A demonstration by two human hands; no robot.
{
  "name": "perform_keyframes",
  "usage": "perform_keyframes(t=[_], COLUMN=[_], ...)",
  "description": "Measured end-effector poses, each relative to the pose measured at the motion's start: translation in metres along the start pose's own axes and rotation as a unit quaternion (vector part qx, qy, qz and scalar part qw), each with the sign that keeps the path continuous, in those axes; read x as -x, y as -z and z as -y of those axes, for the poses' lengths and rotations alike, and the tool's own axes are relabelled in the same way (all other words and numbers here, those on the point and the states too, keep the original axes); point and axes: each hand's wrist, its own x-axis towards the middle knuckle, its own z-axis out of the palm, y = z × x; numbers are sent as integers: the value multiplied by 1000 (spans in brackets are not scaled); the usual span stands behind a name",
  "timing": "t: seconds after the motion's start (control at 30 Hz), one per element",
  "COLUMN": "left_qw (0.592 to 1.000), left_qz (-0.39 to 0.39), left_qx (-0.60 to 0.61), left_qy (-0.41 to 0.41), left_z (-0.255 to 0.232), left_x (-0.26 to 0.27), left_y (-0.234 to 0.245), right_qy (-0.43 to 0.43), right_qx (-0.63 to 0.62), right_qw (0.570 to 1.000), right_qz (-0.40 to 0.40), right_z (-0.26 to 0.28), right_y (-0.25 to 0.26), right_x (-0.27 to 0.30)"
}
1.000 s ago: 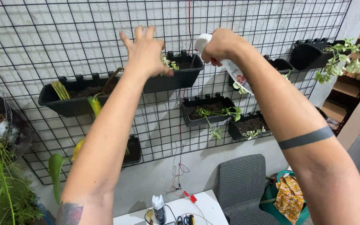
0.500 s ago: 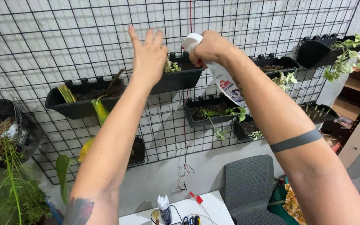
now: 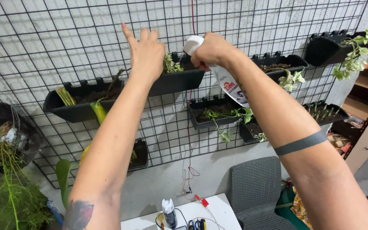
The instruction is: The person uses a spray bottle to mist several small potted plants mounted on a wall grid. They move from one planter to the next, spraying the foliage and soil while occasionally touching the leaves with the other hand.
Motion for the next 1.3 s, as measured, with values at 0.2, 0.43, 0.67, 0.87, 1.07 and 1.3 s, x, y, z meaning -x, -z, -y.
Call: perform_keyframes(t=[0.2, 0.43, 0.67, 0.87, 1.07, 1.3], left_qw=[999, 984, 962, 962, 956, 948], left_qz=[34, 158, 205, 173, 177, 183], left_qx=[0, 66, 120, 154, 176, 207], left_qy=[2, 47, 136, 143, 152, 157], left_z=[2, 23, 49, 62, 70, 70], left_x=[2, -1, 13, 29, 37, 43], left_y=[7, 27, 34, 35, 42, 54], right_qy=[34, 71, 84, 96, 84, 63], right_qx=[18, -77, 29, 162, 160, 160], right_qw=[999, 994, 996, 982, 984, 985], right_qz=[-37, -20, -1, -20, -2, -2], right_z=[-8, 15, 56, 67, 72, 79], right_y=[-3, -2, -25, -52, -56, -56], right_x=[-20, 1, 14, -3, 7, 15])
